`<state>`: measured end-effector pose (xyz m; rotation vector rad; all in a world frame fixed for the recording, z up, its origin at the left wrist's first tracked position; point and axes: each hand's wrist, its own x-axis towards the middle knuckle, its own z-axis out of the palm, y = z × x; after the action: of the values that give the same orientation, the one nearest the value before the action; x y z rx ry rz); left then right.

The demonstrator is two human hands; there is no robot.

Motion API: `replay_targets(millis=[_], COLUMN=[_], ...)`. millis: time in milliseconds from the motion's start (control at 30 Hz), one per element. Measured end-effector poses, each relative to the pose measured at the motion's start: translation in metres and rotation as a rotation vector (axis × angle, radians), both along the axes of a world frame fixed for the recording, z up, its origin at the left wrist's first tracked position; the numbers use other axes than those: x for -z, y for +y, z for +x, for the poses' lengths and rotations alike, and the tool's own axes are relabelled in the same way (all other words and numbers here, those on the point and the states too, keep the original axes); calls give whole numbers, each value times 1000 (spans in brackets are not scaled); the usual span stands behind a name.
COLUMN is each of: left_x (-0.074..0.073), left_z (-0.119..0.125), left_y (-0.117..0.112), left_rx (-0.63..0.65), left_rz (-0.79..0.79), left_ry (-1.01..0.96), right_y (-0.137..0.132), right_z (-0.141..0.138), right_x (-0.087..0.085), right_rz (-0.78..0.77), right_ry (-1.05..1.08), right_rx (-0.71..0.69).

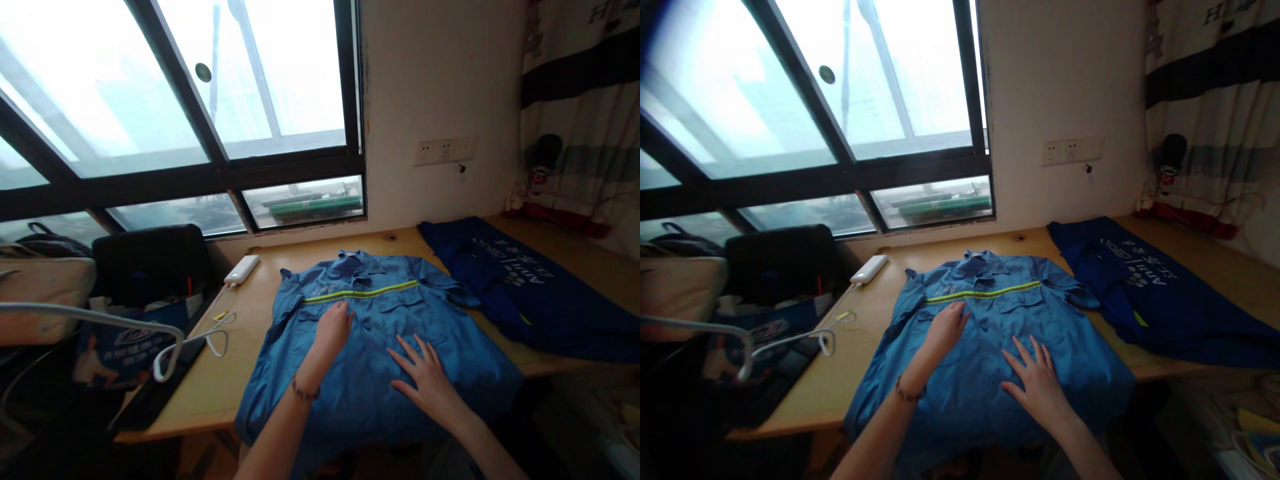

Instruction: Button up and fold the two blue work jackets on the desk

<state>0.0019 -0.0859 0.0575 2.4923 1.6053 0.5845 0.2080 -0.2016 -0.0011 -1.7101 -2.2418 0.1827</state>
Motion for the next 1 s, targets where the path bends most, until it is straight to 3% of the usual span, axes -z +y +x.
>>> replay_targets(millis=[133,200,333,433,533,633,700,733,833,1000], left_x=[15,29,56,69,76,76,75,74,69,65], left_z=[22,27,25,22,20,18,17,16,14,11], left_y=[76,95,102,97,91,86,85,84,85,90], left_rx=[114,27,-279,-361,-400,-435,-446,-445,-393,-134], left_rz=[11,-15,43,77,92,105,92,83,54,53], left_ry=[-116,-88,-22,12,60,98,107,106,83,25], right_y=[-1,-4,-10,2,51,130,185,209,258,283], right_z=[-2,-4,-5,0,8,5,-5,-11,-29,-40], right_x=[1,3,3,-7,-28,-47,-51,-50,-36,-4], right_rz=[22,44,78,-4,-131,-45,-40,-40,-16,-17], right_ry=[-4,-9,-30,-2,134,407,574,650,694,778], right_rx=[13,50,167,219,227,106,186,312,470,570])
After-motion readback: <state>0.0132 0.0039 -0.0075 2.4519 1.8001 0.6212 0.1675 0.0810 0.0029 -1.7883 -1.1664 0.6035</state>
